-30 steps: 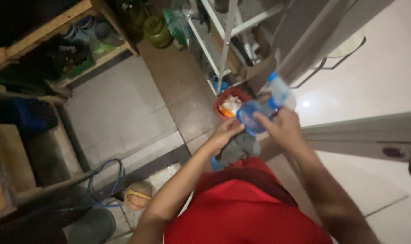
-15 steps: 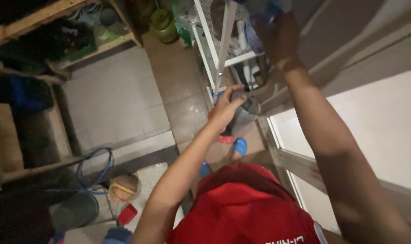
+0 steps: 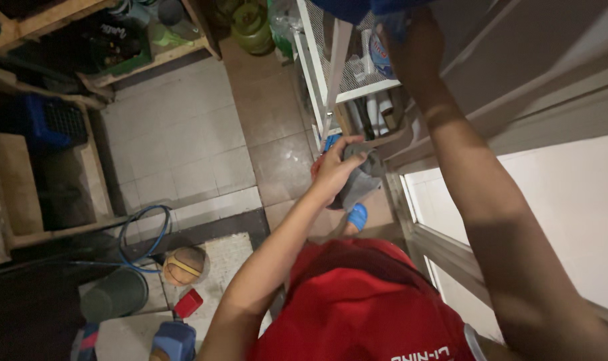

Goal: The person wipes the glass pane and frame of a door with a cloth, luego uses a spray bottle to apply liquid and wipes the surface again.

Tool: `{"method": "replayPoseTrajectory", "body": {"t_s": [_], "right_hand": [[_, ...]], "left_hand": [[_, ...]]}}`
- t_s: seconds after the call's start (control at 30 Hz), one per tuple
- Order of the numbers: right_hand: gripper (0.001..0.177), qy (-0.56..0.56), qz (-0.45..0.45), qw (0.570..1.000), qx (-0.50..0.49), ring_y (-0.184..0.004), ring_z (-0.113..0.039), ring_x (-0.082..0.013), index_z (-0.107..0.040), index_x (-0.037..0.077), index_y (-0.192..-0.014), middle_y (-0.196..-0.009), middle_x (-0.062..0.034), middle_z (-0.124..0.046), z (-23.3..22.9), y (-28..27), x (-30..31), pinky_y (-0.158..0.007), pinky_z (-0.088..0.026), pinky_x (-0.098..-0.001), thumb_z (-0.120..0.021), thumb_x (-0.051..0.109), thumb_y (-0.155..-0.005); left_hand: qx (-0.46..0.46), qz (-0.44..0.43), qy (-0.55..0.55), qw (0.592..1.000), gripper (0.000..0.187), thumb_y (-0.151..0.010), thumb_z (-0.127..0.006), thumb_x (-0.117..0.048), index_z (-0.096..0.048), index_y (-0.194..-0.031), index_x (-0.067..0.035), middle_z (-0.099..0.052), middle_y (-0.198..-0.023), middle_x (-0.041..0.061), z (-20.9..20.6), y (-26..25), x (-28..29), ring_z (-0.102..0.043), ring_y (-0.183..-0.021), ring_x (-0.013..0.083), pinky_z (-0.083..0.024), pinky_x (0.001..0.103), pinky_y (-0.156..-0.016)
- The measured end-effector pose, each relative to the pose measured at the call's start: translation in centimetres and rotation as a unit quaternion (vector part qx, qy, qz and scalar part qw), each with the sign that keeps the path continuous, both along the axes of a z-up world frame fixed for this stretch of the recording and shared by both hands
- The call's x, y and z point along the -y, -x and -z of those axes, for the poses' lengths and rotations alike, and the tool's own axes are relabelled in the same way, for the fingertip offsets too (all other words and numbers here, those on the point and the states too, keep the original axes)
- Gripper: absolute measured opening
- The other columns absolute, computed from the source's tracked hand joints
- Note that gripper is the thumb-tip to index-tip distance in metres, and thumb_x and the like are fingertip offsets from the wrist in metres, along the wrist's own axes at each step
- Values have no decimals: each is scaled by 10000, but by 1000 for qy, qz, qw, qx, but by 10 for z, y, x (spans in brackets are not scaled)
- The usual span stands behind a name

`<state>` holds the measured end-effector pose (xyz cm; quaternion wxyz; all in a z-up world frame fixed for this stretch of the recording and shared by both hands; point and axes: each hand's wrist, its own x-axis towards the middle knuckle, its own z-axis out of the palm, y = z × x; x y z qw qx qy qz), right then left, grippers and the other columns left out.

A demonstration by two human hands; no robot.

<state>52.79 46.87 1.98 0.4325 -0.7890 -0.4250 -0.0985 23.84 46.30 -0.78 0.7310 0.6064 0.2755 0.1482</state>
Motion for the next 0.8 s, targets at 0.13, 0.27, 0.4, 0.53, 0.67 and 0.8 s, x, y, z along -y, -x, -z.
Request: {"method": "replayPoseTrajectory", "body": {"t_s": [0.13, 0.27, 0.4, 0.53, 0.67, 0.8], "right_hand": [[555, -36, -34, 999, -8, -1036, -725, -372, -588, 14, -1294, -1158, -205, -727, -10, 16, 13, -888, -596, -445, -907, 204, -882], [527, -87, 3, 996, -35, -1106, -677, -328, -535, -23, -1377, -1295, -227, -665, -12, 65, 66, -887, -576, -410, -798, 104, -939], [152, -21, 143, 970, -194, -934, -666, -194, -643, 25, -1165, -1050, -104, -711, -3, 165, 158, -828, -550, -334, -684, 144, -1080], [245, -94, 168, 879, -435, -874, -636, -161, -655, 24, -1135, -975, -114, -658, 3, 262, 215, -807, -540, -304, -524, 221, -1199], [271, -126, 208, 797, -553, -846, -684, -105, -525, 142, -1292, -1052, -37, -710, -7, 328, 235, -748, -553, -260, -409, 268, -1082], [264, -324, 212, 755, -529, -981, -648, -129, -525, 67, -1331, -1130, -40, -654, -26, 378, 259, -832, -550, -307, -532, 147, -1079]], "left_hand": [[23, 17, 33, 999, 481, -868, -728, -120, -626, -1331, -39, -679, -1235, 80, -6, 1, -2, -618, -1166, 170, -459, 275, -1007], [22, 54, 67, 996, 501, -862, -728, -92, -609, -1348, -58, -678, -1197, 69, -16, 11, -6, -631, -1121, 169, -491, 287, -980], [31, 102, 52, 993, 500, -867, -715, -37, -602, -1353, -53, -667, -1237, 69, -15, 25, -8, -620, -1167, 170, -483, 292, -1012], [107, 208, 99, 967, 615, -863, -616, 84, -521, -1457, -44, -577, -1396, 99, -23, 35, 1, -568, -1288, 183, -439, 296, -1116], [155, 332, 165, 916, 774, -815, -505, 144, -419, -1556, -63, -511, -1521, 106, -52, 42, 24, -498, -1427, 175, -380, 286, -1207], [74, 461, 288, 836, 851, -798, -473, 138, -334, -1611, -73, -491, -1524, 120, -73, 54, 50, -525, -1356, 177, -412, 296, -1133]]}}
